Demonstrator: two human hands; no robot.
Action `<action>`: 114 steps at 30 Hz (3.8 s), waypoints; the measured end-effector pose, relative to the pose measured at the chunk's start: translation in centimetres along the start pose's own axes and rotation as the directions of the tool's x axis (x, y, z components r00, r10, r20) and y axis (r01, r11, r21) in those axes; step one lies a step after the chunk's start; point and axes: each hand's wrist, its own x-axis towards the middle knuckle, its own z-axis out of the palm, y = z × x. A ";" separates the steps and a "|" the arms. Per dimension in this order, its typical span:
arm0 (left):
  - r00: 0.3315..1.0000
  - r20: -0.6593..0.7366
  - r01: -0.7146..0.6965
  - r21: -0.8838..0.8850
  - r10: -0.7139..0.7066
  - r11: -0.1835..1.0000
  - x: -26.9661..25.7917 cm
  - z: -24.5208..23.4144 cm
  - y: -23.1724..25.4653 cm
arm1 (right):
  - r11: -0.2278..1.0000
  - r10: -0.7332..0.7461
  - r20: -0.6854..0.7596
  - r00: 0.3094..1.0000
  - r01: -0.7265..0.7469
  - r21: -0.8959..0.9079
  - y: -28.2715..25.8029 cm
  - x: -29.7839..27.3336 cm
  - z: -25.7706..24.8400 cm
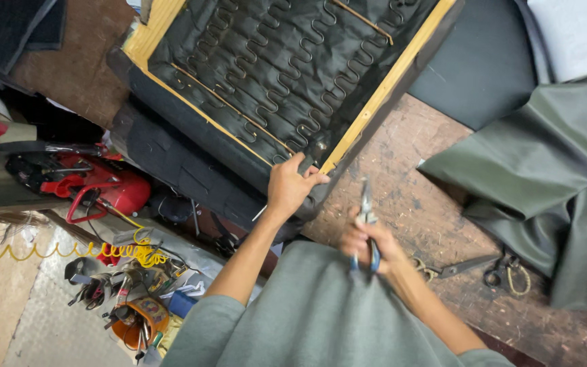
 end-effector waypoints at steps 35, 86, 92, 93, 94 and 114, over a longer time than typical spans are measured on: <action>0.996 -0.037 -0.077 -0.014 0.076 0.997 -0.2 0.0 0.1 | 0.236 -0.179 -0.187 0.966 -0.143 -0.961 -3.0 2.2 0.5; 0.989 -0.075 -0.132 -0.061 0.127 0.989 -0.3 -0.2 -0.7 | 0.559 0.239 -0.212 0.948 -0.312 -0.768 -9.4 -0.9 -4.8; 0.988 -0.088 -0.130 -0.051 0.125 0.990 -0.4 0.2 0.0 | 0.194 -0.417 -0.230 0.879 -0.161 -0.968 -5.5 -5.2 -7.9; 0.994 -0.075 -0.087 -0.066 0.082 0.994 -0.4 0.2 0.1 | 0.276 -0.449 -0.307 0.839 -0.196 -0.941 -5.1 -6.0 -8.4; 0.997 -0.065 -0.045 -0.073 0.041 0.996 -0.4 0.1 0.2 | 0.360 -0.470 -0.380 0.797 -0.220 -0.907 -4.5 -6.6 -9.0; 0.902 0.141 -0.221 -0.663 0.408 0.716 3.6 2.0 16.5 | 0.633 -0.590 -0.537 0.603 -0.069 -0.771 -0.6 -9.9 -9.9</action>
